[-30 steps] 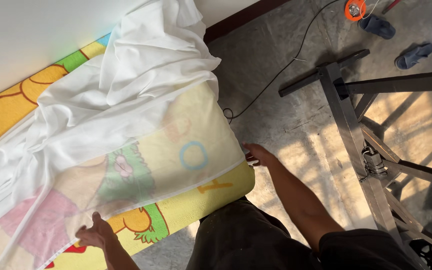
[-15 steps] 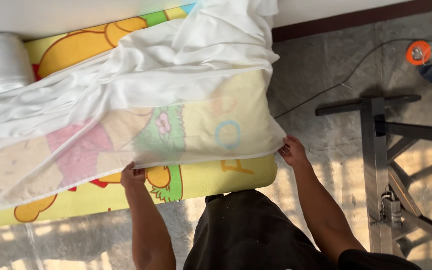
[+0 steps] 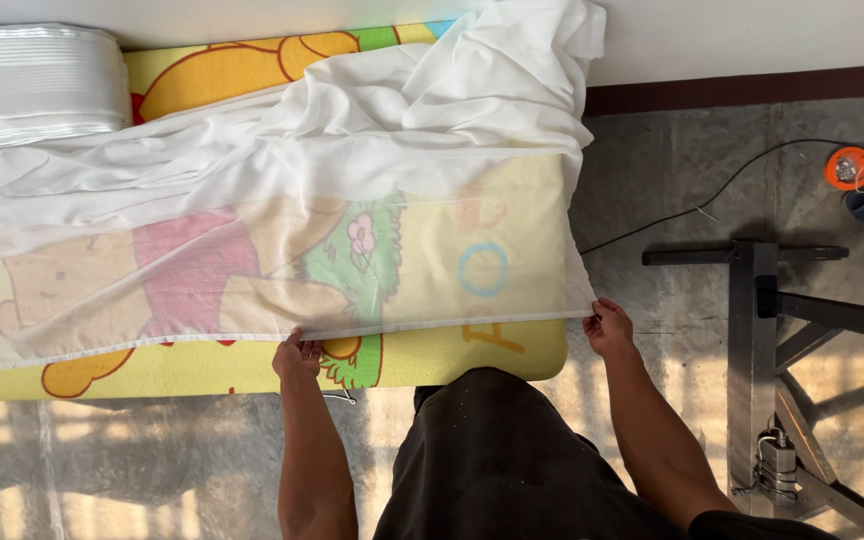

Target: The person folds a white sheet over a yellow mattress with cartoon graphics. They repeatedly lift and fold the sheet edges, smoothing the fabric to create a neat, compact stack on the mattress.

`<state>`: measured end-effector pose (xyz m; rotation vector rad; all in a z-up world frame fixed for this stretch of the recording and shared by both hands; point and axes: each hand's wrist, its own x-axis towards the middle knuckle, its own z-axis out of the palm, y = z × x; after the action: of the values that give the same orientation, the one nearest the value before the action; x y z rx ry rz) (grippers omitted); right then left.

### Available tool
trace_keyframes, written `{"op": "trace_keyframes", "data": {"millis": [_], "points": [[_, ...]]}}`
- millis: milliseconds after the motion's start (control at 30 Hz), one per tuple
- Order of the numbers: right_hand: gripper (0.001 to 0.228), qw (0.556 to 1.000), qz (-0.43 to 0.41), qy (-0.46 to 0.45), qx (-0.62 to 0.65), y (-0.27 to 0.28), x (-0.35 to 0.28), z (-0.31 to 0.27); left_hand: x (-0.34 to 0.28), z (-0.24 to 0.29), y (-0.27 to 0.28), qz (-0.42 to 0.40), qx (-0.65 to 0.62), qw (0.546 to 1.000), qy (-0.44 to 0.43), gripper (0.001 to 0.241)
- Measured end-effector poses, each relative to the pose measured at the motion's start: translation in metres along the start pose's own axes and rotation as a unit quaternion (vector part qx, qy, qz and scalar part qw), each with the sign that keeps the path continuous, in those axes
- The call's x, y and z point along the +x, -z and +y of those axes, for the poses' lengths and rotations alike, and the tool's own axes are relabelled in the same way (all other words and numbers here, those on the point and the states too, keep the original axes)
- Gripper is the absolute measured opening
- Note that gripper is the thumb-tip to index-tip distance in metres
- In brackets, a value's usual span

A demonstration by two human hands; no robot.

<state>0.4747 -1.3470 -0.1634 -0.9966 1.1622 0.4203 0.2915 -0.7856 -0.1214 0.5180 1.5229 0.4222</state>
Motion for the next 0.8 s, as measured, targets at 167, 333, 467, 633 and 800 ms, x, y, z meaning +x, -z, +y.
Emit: {"op": "trace_keyframes", "data": {"millis": [167,333,467,633,800], "points": [[0.032,0.998,0.005,-0.005,-0.061,-0.004,-0.019,-0.003,0.005,0.006,0.005,0.047,0.063,0.997,-0.011,0.019],[0.035,0.975,-0.022,0.058,-0.213,-0.013,-0.042,-0.003,0.011,0.028,0.028,0.072,0.036,0.994,-0.069,0.018],[0.035,0.955,-0.009,0.140,-0.261,-0.024,-0.060,-0.004,0.024,0.055,0.049,0.071,-0.006,0.993,-0.096,0.013],[0.035,0.917,0.009,0.245,-0.315,-0.045,-0.104,0.005,0.054,0.100,0.085,0.036,-0.061,0.991,-0.117,0.017],[0.031,0.747,0.076,0.448,-0.485,-0.099,-0.166,0.068,0.098,0.155,0.150,0.157,0.086,0.951,-0.252,0.040]]}}
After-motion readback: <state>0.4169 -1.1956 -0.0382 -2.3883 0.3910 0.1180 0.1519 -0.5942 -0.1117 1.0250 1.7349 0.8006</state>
